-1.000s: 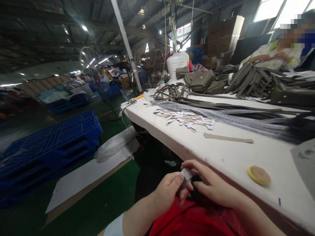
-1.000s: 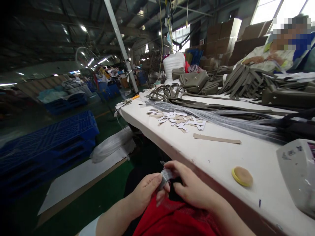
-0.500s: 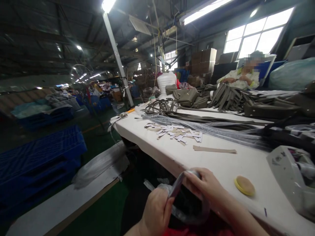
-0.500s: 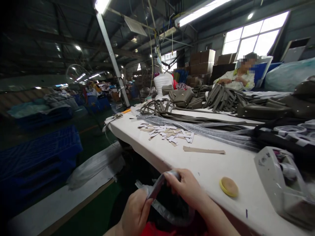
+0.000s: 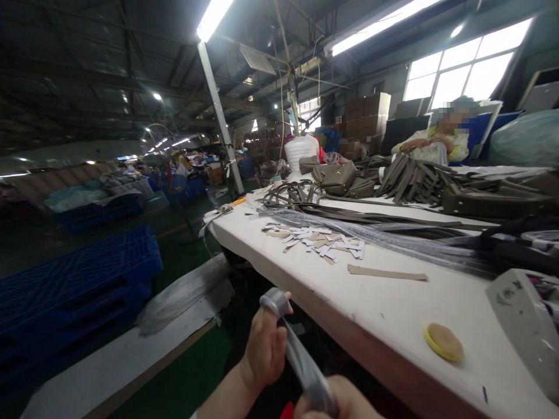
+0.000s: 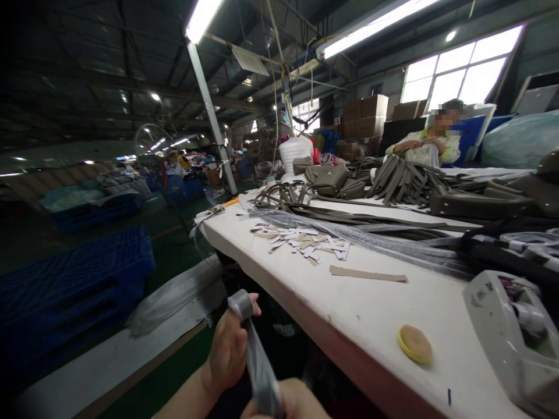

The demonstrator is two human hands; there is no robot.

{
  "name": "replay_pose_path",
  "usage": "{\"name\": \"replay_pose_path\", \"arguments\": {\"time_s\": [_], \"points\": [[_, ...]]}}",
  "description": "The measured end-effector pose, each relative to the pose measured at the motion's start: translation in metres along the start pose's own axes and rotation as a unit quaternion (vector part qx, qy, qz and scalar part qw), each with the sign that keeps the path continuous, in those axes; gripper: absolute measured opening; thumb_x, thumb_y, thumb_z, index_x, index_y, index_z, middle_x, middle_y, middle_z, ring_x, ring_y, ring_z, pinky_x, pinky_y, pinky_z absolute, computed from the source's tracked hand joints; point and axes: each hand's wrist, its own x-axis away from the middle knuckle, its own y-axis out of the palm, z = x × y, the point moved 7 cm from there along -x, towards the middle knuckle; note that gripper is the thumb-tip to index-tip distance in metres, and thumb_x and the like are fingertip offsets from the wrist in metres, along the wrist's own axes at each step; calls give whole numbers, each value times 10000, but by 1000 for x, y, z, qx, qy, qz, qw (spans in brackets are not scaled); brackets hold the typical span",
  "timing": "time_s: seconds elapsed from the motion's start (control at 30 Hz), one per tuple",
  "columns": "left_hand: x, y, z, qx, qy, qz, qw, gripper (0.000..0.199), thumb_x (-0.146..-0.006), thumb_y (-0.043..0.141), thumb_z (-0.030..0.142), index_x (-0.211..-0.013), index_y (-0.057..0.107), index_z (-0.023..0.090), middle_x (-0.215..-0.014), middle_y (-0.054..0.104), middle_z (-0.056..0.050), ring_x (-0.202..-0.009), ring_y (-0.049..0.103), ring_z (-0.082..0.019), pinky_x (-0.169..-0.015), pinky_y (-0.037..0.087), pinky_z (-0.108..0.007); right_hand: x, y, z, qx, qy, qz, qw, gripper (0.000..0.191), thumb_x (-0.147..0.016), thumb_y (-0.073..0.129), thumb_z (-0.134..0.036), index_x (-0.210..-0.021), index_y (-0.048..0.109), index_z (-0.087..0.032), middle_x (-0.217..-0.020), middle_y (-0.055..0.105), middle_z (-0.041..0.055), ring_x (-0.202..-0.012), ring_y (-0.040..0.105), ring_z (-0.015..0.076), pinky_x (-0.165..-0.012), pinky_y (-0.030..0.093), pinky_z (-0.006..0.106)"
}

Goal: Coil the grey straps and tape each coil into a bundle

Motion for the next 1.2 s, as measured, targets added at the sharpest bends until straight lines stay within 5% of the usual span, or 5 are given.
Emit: {"name": "replay_pose_path", "arguments": {"time_s": [0.2,0.47,0.67,0.9,1.2], "points": [[24,38,-15,-140,-76,-177,971,500,-980,298,391,-662,612,168,-591,582,-62,-566,542,-168,-562,356,-283,34,-100,-44,317,-6,324,891,234,-798,586,-328,-946,669,-167,-853,669,69,-799,611,214,-760,496,337],[33,65,5,371,-472,-143,787,612,-901,381,637,-690,638,123,-374,361,59,-339,371,-82,-452,344,-221,4,-47,8,239,-25,186,953,222,-874,463,-205,-1005,643,-199,-937,671,42,-867,609,178,-822,474,297],[-14,7,-9,220,-212,42,951,495,-922,420,563,-1050,638,138,-875,655,-87,-886,618,-219,-975,415,-415,3,-13,37,54,33,68,996,322,-928,496,-425,-889,668,-156,-696,585,-9,-642,523,117,-618,419,225],[18,44,-23,-151,-49,-248,956,393,-920,447,469,-773,654,169,-710,618,-86,-692,570,-221,-705,429,-331,28,-78,1,77,42,152,985,409,-882,540,-533,-867,656,-141,-612,586,-10,-521,486,102,-505,390,215],[46,49,-28,36,-337,-404,850,587,-952,260,571,-632,550,174,-428,411,41,-397,358,-101,-436,247,-224,59,-144,41,519,110,467,708,593,-887,506,-465,-1314,514,-53,-1396,468,264,-1351,358,382,-1099,258,576]]}}
